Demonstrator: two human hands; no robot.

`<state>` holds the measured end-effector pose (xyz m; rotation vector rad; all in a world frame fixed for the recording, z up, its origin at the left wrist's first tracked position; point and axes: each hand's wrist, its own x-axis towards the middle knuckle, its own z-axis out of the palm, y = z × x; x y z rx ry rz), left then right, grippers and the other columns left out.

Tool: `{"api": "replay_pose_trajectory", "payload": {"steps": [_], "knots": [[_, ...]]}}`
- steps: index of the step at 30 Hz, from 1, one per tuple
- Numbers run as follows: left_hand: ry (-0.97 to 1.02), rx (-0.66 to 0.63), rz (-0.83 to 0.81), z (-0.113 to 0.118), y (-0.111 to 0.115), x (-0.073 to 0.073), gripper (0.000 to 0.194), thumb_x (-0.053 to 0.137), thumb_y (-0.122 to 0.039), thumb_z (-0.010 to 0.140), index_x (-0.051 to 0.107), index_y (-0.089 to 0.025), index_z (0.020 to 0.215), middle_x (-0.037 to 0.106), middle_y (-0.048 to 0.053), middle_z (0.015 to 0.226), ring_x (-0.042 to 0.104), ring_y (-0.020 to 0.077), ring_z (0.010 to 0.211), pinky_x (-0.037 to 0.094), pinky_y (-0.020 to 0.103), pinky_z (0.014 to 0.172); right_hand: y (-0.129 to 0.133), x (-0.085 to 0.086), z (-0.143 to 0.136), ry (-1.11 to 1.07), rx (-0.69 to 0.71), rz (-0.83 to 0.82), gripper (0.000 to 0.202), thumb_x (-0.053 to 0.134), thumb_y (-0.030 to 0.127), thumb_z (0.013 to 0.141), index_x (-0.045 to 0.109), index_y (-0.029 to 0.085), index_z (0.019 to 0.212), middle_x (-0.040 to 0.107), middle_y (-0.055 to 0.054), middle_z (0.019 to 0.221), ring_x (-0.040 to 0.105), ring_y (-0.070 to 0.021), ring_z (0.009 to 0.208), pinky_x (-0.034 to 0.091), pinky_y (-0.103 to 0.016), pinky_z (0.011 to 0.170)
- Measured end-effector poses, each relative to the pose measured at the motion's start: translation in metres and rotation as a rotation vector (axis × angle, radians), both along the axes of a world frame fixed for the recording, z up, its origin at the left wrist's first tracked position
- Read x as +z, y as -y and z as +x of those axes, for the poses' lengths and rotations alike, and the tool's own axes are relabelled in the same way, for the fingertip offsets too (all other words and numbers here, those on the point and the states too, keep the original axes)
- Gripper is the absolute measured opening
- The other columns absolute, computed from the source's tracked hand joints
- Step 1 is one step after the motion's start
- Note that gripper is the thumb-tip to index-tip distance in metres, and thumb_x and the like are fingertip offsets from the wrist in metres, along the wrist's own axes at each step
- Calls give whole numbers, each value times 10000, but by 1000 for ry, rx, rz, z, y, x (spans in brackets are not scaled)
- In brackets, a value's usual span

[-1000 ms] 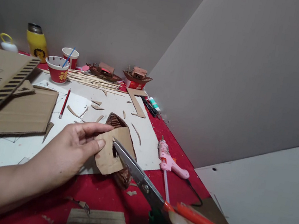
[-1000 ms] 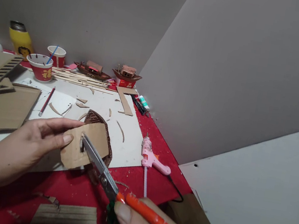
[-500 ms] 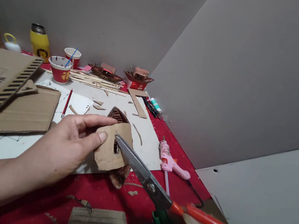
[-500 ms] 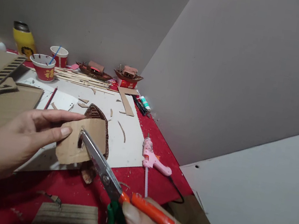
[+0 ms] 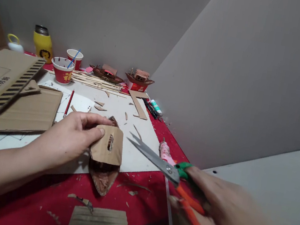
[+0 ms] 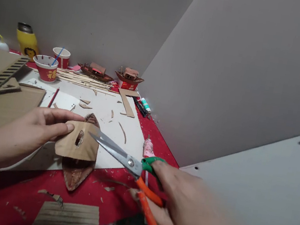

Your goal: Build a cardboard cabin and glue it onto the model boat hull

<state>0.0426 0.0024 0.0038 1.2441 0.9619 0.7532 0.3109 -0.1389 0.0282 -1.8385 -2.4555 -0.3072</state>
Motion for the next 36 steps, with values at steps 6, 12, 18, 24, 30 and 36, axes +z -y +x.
{"api": "replay_pose_trajectory", "payload": {"steps": [6,12,18,24,30,36], "knots": [[46,-49,-143,2,-4,-10,217,718,-254,787,713,-160,983,766,42,869,654,129,697,474,197,593,-13,-17,11,174,109,112,303,432,487,940,485,207,835,588,-27,621,557,-169,484,397,-277,446],[137,-30,-210,3,-6,-17,235,763,-261,749,725,-170,962,772,50,895,666,129,733,482,199,638,-29,-19,13,248,190,190,304,412,445,952,485,201,787,574,-40,655,552,-172,540,397,-288,509],[190,-23,-302,4,-7,-22,251,762,-230,743,739,-133,974,774,102,962,695,177,808,505,249,710,-42,-15,13,330,227,239,387,368,467,973,553,173,802,612,-70,685,563,-186,559,404,-308,547],[220,-55,-335,3,-8,-29,304,757,-239,750,737,-133,1034,768,100,993,694,199,872,503,263,754,-51,-15,16,346,234,244,404,400,484,962,568,171,769,597,-48,644,545,-172,541,370,-304,556],[205,-96,-369,1,-9,-28,329,767,-218,728,725,-123,1041,763,111,984,695,233,913,504,296,796,-62,-19,20,315,271,191,434,359,501,976,522,187,724,573,-33,624,523,-152,522,324,-277,519],[226,-107,-403,2,-9,-33,265,772,-193,713,739,-160,973,768,101,977,705,244,919,519,312,809,-69,-19,25,302,325,170,458,301,495,998,502,199,711,532,-13,573,471,-143,482,311,-269,486]]}}
